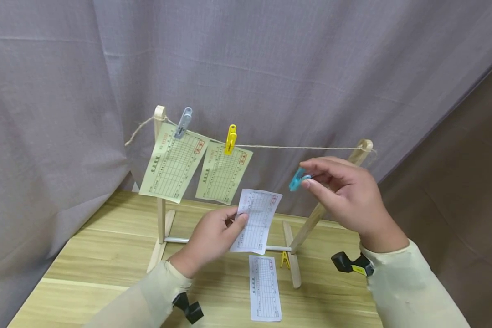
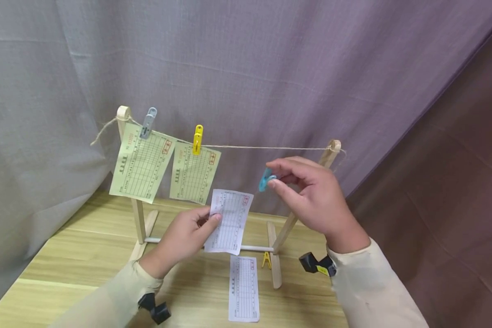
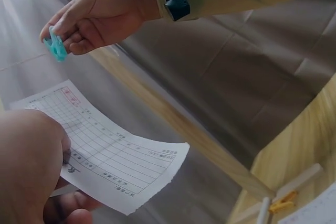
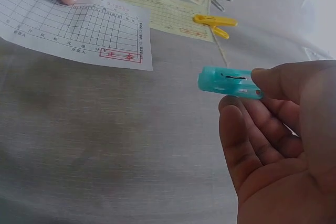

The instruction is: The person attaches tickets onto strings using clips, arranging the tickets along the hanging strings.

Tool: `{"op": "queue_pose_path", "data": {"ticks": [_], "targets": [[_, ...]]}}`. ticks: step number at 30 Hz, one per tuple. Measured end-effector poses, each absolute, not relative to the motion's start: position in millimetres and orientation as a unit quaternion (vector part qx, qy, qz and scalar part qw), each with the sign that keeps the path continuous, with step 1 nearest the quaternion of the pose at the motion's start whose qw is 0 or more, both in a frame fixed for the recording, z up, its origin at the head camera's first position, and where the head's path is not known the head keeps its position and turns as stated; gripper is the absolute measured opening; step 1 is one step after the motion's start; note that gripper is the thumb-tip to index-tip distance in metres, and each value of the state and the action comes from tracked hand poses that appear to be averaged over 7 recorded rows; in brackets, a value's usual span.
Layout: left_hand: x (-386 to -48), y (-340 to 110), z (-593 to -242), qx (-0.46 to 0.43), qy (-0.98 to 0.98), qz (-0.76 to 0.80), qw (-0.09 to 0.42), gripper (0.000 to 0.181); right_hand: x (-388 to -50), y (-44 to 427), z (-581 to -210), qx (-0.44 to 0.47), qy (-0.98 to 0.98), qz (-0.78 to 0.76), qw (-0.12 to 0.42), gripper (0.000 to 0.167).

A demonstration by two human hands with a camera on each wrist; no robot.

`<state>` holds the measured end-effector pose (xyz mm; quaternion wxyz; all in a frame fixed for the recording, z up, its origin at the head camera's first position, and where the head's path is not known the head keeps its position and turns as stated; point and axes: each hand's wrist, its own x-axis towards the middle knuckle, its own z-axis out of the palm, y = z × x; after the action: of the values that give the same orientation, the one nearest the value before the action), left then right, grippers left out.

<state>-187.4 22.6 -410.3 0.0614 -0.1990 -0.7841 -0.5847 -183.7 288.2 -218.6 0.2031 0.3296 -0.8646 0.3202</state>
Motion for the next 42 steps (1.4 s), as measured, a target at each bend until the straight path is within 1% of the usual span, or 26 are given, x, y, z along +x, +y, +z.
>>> {"op": "queue_pose_path", "data": {"ticks": [4, 7, 11, 19, 22, 27, 38, 42], "targets": [[-189.1, 21.4, -404.0, -0.200, -0.775, -0.597, 0.052, 0.017, -183.9, 284.5, -210.9, 0.328, -0.871, 0.302, 0.209, 0.038], [-190.8, 22.0, -399.7, -0.205, -0.767, -0.606, 0.047, 0.019, -184.5, 281.8, -206.0, 0.323, -0.876, 0.296, 0.202, 0.035], [-193.6, 23.5, -393.1, -0.208, -0.760, -0.614, 0.055, 0.021, -185.4, 278.2, -198.5, 0.310, -0.882, 0.295, 0.197, 0.031], [-194.8, 26.3, -381.2, -0.205, -0.752, -0.624, 0.052, 0.017, -189.5, 267.9, -182.2, 0.309, -0.880, 0.297, 0.204, 0.026], [-195.8, 27.4, -377.7, -0.209, -0.751, -0.625, 0.055, 0.020, -191.8, 263.5, -178.8, 0.301, -0.881, 0.296, 0.214, 0.025], [-199.3, 29.6, -372.6, -0.214, -0.750, -0.622, 0.063, 0.030, -195.9, 258.1, -174.4, 0.284, -0.886, 0.288, 0.225, 0.021], [-207.6, 33.7, -360.4, -0.215, -0.747, -0.625, 0.072, 0.036, -200.8, 242.1, -155.4, 0.253, -0.896, 0.285, 0.226, 0.015], [-207.9, 33.1, -355.5, -0.212, -0.753, -0.619, 0.075, 0.035, -203.7, 235.1, -148.4, 0.247, -0.896, 0.293, 0.223, 0.014]]}}
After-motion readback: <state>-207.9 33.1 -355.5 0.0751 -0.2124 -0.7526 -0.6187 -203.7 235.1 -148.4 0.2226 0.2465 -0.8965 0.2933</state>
